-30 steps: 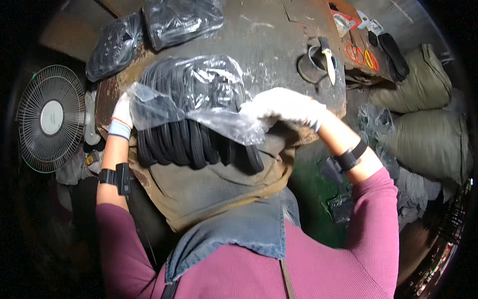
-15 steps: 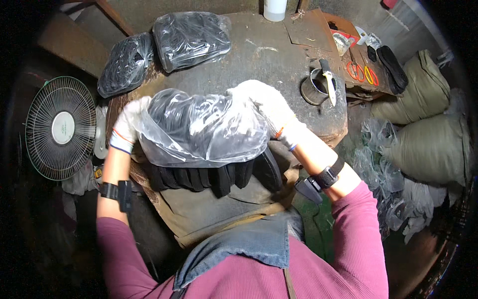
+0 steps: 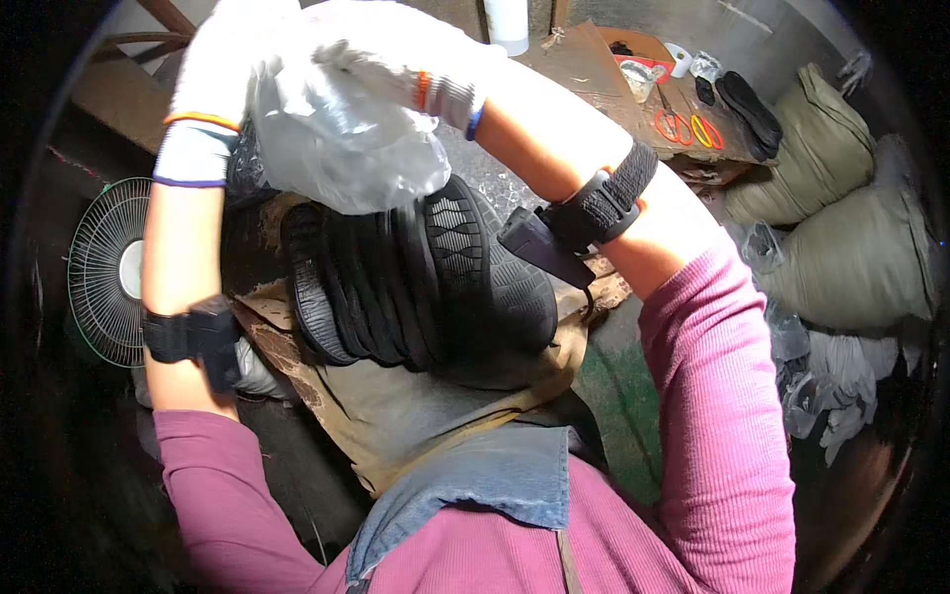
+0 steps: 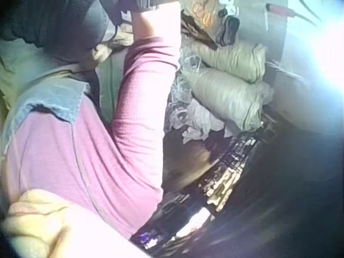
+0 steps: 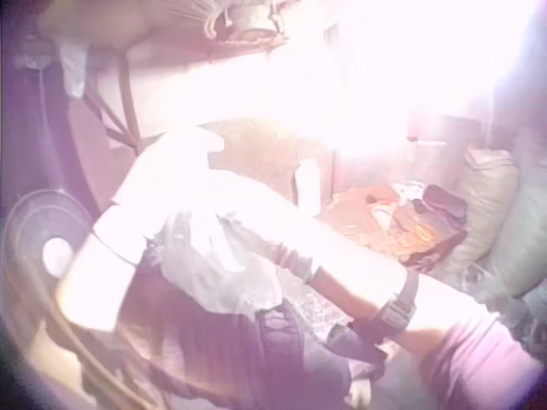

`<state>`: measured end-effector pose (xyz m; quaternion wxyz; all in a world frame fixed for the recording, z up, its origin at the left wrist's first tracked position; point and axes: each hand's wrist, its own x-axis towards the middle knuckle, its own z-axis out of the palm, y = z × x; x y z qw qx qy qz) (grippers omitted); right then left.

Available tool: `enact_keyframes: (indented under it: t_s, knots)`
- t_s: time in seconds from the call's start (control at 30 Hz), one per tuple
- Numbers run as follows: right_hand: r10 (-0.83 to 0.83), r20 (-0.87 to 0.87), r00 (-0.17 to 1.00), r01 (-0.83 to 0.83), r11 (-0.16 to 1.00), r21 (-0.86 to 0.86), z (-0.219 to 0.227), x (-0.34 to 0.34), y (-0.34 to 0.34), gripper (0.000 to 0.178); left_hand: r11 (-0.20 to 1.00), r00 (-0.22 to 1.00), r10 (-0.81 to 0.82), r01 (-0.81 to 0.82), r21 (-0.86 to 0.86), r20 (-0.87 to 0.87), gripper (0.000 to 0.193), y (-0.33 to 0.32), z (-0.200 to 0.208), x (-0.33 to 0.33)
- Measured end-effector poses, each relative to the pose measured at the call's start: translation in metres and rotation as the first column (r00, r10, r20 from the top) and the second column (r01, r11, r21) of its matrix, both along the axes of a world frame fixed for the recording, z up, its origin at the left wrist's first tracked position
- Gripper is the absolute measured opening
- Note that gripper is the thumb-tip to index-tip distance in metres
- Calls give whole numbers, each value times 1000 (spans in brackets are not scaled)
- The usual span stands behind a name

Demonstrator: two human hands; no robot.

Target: The person removes a plastic bag from a stack of shoe soles and applies liquid to the bottom and sides of each sole using a brush before placing them back onto the work surface.

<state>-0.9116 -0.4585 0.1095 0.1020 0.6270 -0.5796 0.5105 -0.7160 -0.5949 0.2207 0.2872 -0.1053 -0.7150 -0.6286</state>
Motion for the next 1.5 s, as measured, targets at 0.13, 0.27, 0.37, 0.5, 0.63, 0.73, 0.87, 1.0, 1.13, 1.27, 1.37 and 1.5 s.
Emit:
enact_keyframes:
  t_s: [0.13,0.27,0.37,0.5,0.63,0.73,0.87,1.0,1.13,1.27,1.37,1.5]
  knots:
    - [-284,-228,931,315,943,112,15,-44,19,42,809,928,263,-360,-465,-263,31,59,-30,5]
    - [-429,-453,781,537,832,139,-9,-182,218,42,687,840,474,-540,-486,-263,35,33,-79,55]
    - [-535,-652,537,765,634,111,-18,-260,502,43,812,814,581,-581,-60,-8,35,42,-142,106]
    - [-511,-816,271,895,445,19,-29,-261,520,43,589,550,807,-776,-225,216,35,0,-244,221]
    - [-515,-820,251,761,-419,496,-63,-134,626,46,529,471,838,-825,-199,276,34,25,-283,264]
    - [-578,-810,-96,556,-706,438,-30,-150,683,63,528,482,848,-804,-274,222,30,65,-268,232]
    - [-696,-699,162,945,-95,313,-12,-108,544,50,512,447,858,-781,-358,253,38,105,-263,225]
    - [-345,-748,567,812,384,439,-77,-54,460,31,346,425,905,-739,-578,-1,47,131,-270,191]
    - [-472,-267,840,523,577,627,-85,67,347,27,343,250,939,-710,-615,236,59,136,-286,194]
    - [-519,-258,815,567,623,539,-70,77,325,25,455,416,856,-888,-64,307,50,122,-305,203]
    - [-648,-108,754,633,671,386,-56,51,321,24,163,127,987,-809,-565,102,43,96,-285,221]
    - [-663,-206,719,694,671,263,-63,-14,312,25,498,347,774,-850,-171,529,76,28,-328,248]
